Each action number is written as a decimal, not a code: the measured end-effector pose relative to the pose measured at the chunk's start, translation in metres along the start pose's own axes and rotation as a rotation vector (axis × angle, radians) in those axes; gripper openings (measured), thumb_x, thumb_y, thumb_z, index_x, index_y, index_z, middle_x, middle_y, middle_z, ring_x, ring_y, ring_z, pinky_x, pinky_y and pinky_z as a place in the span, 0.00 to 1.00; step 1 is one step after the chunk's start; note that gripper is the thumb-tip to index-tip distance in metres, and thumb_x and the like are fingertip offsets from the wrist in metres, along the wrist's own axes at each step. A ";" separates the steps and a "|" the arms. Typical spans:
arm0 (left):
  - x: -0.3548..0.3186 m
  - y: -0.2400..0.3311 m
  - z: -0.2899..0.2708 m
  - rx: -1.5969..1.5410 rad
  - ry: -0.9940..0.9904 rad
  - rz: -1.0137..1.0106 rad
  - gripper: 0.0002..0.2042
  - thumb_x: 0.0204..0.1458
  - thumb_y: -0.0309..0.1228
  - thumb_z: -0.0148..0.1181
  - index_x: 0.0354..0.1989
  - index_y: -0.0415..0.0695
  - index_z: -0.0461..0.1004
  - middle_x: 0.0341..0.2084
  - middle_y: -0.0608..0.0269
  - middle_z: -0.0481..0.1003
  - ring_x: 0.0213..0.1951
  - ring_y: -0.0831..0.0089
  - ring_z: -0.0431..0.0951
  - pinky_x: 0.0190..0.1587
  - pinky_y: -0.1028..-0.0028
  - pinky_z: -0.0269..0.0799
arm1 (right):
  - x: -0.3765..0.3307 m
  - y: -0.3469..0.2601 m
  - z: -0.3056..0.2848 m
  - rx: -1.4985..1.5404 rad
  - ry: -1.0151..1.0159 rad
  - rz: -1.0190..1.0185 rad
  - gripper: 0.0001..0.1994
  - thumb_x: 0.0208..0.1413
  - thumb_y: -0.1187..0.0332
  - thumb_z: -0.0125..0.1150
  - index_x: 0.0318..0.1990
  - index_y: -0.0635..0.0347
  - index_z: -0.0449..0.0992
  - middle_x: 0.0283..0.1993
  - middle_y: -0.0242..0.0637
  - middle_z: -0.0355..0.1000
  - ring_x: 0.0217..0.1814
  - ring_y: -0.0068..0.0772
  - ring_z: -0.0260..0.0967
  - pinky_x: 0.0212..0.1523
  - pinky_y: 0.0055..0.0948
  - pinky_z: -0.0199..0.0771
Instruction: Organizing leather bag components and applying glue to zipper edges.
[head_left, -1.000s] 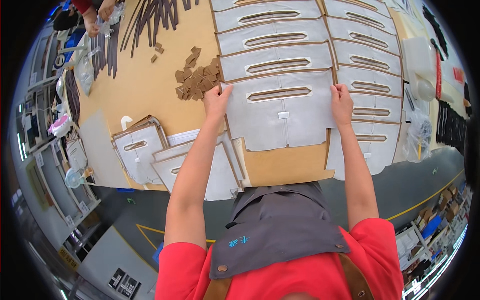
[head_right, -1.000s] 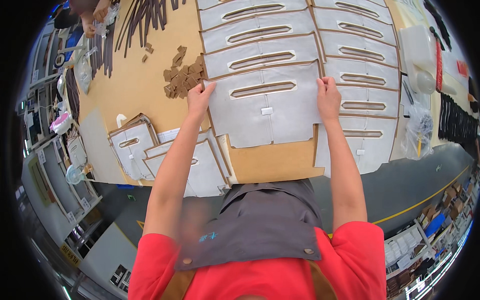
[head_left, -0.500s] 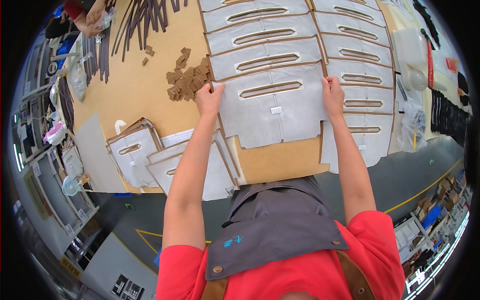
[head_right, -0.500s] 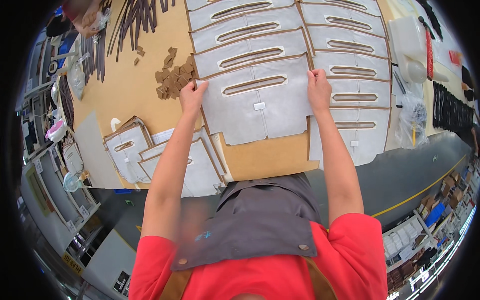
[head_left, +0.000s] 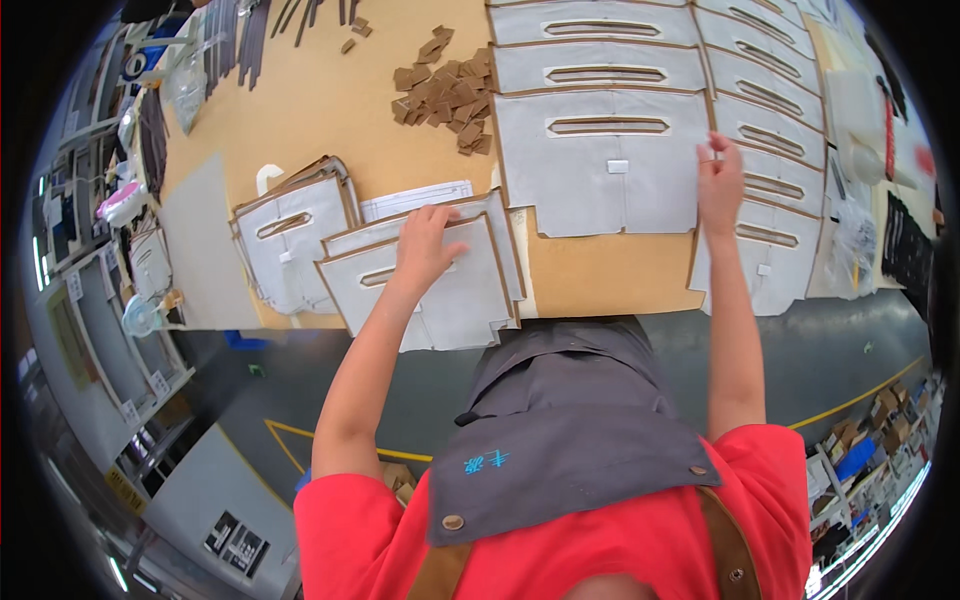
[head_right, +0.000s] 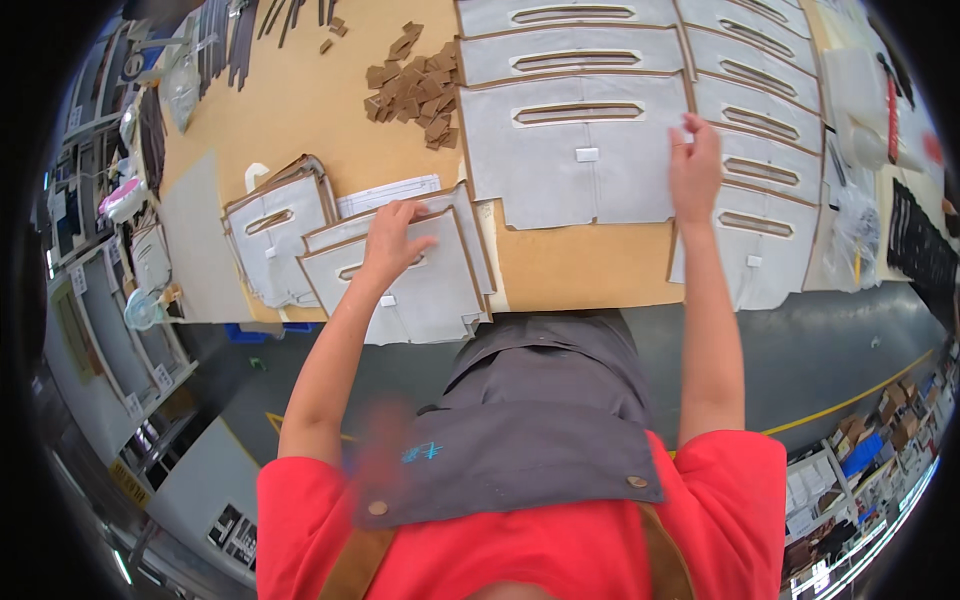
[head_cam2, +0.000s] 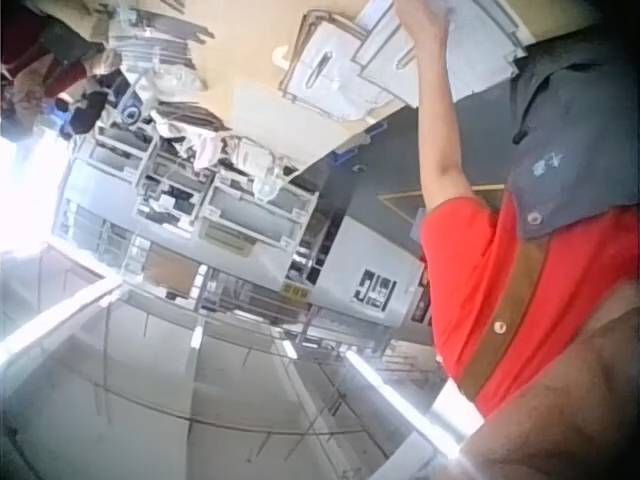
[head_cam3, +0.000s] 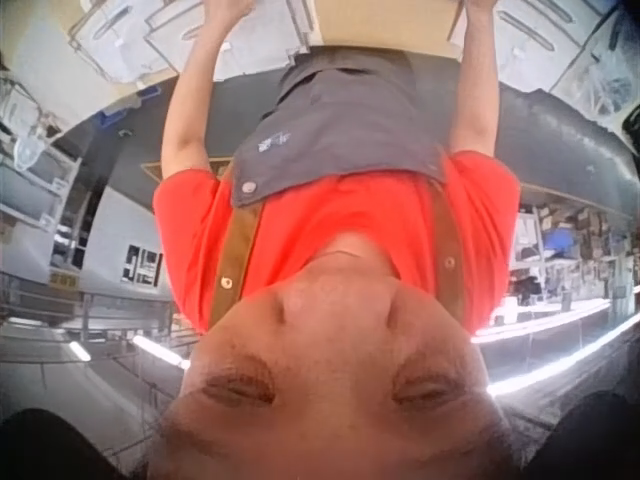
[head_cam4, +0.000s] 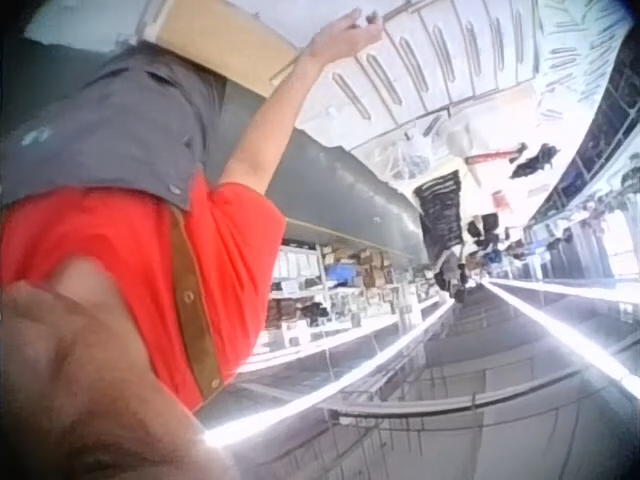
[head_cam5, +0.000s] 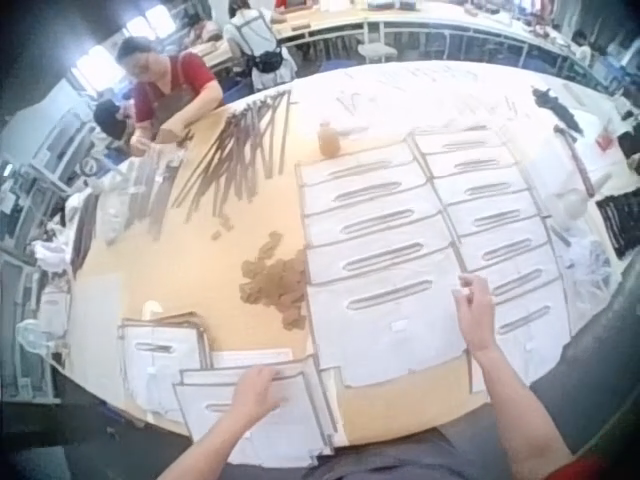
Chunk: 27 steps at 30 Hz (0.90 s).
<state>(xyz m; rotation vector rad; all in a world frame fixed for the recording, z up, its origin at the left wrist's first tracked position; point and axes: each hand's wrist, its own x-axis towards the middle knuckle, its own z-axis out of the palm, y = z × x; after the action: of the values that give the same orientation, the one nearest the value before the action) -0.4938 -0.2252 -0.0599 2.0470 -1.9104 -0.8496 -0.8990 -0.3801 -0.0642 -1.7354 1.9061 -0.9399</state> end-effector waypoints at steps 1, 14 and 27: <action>-0.003 0.000 0.005 0.093 0.056 0.067 0.15 0.35 0.29 0.71 0.33 0.47 0.74 0.36 0.62 0.73 0.42 0.61 0.72 0.44 0.64 0.67 | -0.018 -0.005 0.006 0.021 -0.032 -0.013 0.15 0.56 0.68 0.60 0.51 0.57 0.70 0.42 0.36 0.71 0.29 0.29 0.68 0.35 0.30 0.71; -0.053 0.016 -0.030 -0.144 0.103 0.079 0.09 0.41 0.27 0.66 0.29 0.44 0.72 0.25 0.64 0.76 0.34 0.66 0.76 0.46 0.69 0.61 | -0.244 -0.116 0.103 0.600 -0.633 0.013 0.14 0.53 0.66 0.62 0.46 0.59 0.72 0.41 0.43 0.74 0.41 0.45 0.70 0.44 0.37 0.69; -0.051 -0.039 -0.094 -0.304 -0.172 -0.322 0.11 0.45 0.31 0.67 0.33 0.37 0.78 0.26 0.64 0.79 0.30 0.77 0.76 0.35 0.76 0.70 | -0.160 -0.098 -0.006 0.261 -0.366 0.300 0.09 0.64 0.62 0.46 0.44 0.57 0.68 0.28 0.52 0.69 0.32 0.58 0.69 0.33 0.43 0.68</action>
<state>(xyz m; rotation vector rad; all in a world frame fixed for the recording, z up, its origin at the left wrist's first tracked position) -0.4096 -0.1923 0.0092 2.1730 -1.4293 -1.3384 -0.8087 -0.2235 -0.0145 -1.3184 1.6600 -0.6702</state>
